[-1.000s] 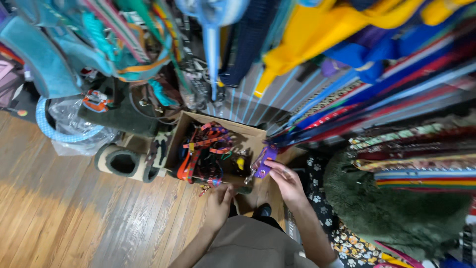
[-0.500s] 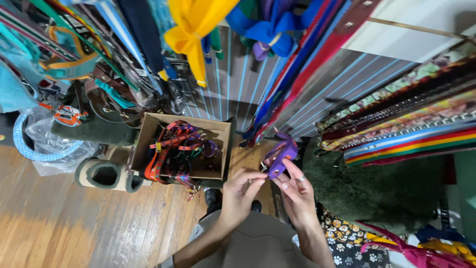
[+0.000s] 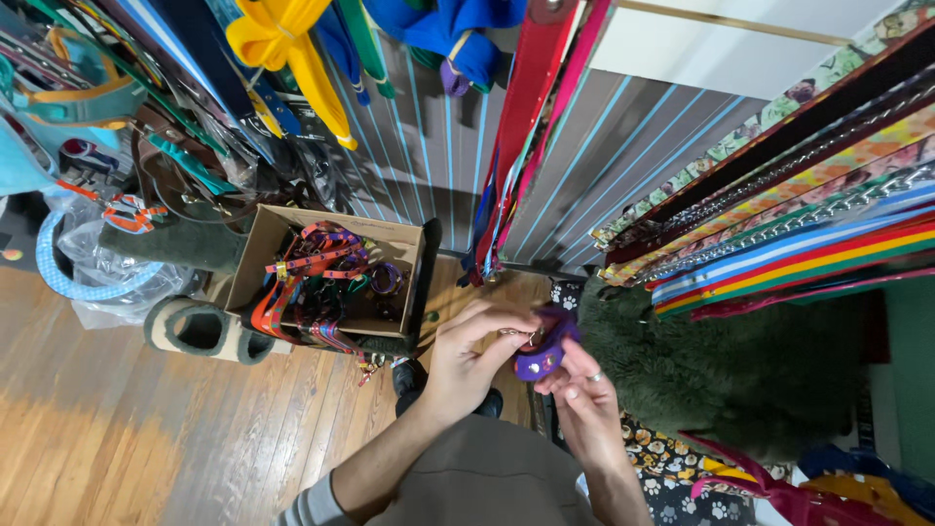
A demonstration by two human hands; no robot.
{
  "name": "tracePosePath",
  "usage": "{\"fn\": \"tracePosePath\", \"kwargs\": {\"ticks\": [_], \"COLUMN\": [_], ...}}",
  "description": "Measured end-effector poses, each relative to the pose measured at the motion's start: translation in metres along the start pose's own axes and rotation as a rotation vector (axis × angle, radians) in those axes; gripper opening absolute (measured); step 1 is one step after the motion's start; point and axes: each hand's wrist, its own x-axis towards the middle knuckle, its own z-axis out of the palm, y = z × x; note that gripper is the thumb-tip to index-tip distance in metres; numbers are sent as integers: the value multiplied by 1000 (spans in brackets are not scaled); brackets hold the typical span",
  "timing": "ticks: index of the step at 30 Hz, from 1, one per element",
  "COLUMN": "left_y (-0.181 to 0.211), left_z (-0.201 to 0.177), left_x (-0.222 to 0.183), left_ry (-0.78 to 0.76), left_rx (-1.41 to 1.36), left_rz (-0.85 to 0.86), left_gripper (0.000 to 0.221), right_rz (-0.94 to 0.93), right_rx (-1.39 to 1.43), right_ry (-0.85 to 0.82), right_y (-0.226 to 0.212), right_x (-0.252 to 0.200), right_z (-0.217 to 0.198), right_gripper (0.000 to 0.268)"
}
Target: The person picks up various pet leashes and collars from a cardboard box on the floor and hangs them onto metal hooks on a retail wall display.
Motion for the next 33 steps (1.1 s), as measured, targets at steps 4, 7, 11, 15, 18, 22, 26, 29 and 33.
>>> {"fn": "tracePosePath", "kwargs": {"ticks": [4, 7, 11, 15, 18, 22, 26, 29, 33], "left_y": [6, -5, -11, -9, -1, 21, 59, 86, 90], "left_z": [16, 25, 30, 29, 25, 20, 16, 11, 12], "left_x": [2, 2, 13, 27, 46, 81, 119, 150, 182], "left_ry": [56, 192, 363, 286, 175, 5, -162, -279, -359], "left_rx": [-22, -240, -511, -584, -609, -529, -478, -358, -407], "left_rz": [-90, -192, -295, -181, -135, -48, -92, -54, -45], "left_gripper": [11, 13, 23, 20, 30, 31, 34, 50, 37], "right_rz": [27, 32, 91, 133, 184, 264, 360, 394, 354], "right_rx": [30, 48, 87, 80, -27, -281, -355, -406, -434], "right_ry": [26, 85, 165, 161, 113, 93, 116, 141, 125], "right_y": [13, 16, 24, 25, 29, 27, 35, 49, 66], "right_x": [-13, -15, -19, -16, -16, -18, -20, -18, -15], "right_z": [-25, -29, -43, -33, -28, -11, -7, -20, -36], "right_gripper": [72, 33, 53, 39, 41, 42, 37, 37, 41]}}
